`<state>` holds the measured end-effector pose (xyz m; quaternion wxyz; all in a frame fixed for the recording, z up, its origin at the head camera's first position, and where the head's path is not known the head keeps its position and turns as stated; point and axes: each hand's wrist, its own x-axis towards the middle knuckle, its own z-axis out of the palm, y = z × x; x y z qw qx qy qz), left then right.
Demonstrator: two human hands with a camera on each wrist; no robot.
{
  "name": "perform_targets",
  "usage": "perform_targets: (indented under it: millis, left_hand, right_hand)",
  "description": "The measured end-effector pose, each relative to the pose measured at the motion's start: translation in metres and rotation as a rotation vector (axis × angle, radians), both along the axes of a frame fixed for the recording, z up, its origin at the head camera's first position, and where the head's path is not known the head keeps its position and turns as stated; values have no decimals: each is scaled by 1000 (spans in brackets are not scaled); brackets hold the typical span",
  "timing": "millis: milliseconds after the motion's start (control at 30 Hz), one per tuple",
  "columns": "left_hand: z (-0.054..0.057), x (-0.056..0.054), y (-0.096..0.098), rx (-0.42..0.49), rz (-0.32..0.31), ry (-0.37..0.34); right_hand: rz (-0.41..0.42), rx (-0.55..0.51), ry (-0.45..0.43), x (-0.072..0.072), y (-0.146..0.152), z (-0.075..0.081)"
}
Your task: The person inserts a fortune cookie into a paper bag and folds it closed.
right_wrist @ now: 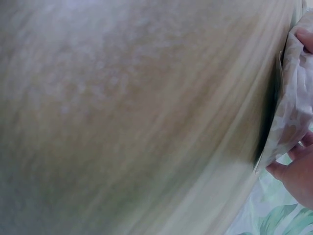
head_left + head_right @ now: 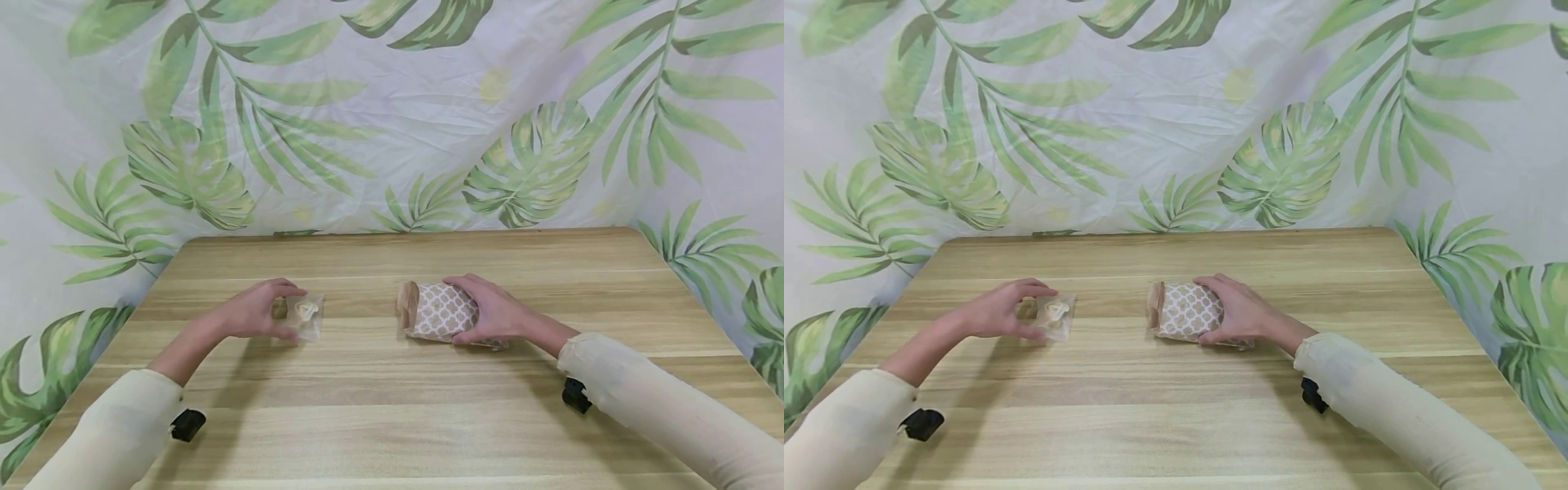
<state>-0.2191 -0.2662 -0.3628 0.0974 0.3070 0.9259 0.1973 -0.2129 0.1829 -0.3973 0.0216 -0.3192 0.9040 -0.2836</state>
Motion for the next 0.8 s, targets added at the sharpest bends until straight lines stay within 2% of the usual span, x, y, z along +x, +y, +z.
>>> perform_targets:
  millis: [467,800]
  left_hand:
    - [-1,-3,2,-3,-18,-13]
    - [-2,-2,4,45,-22,30]
  right_hand:
    - [3,-5,-5,0,0,0]
    - [2,-14,-19,0,0,1]
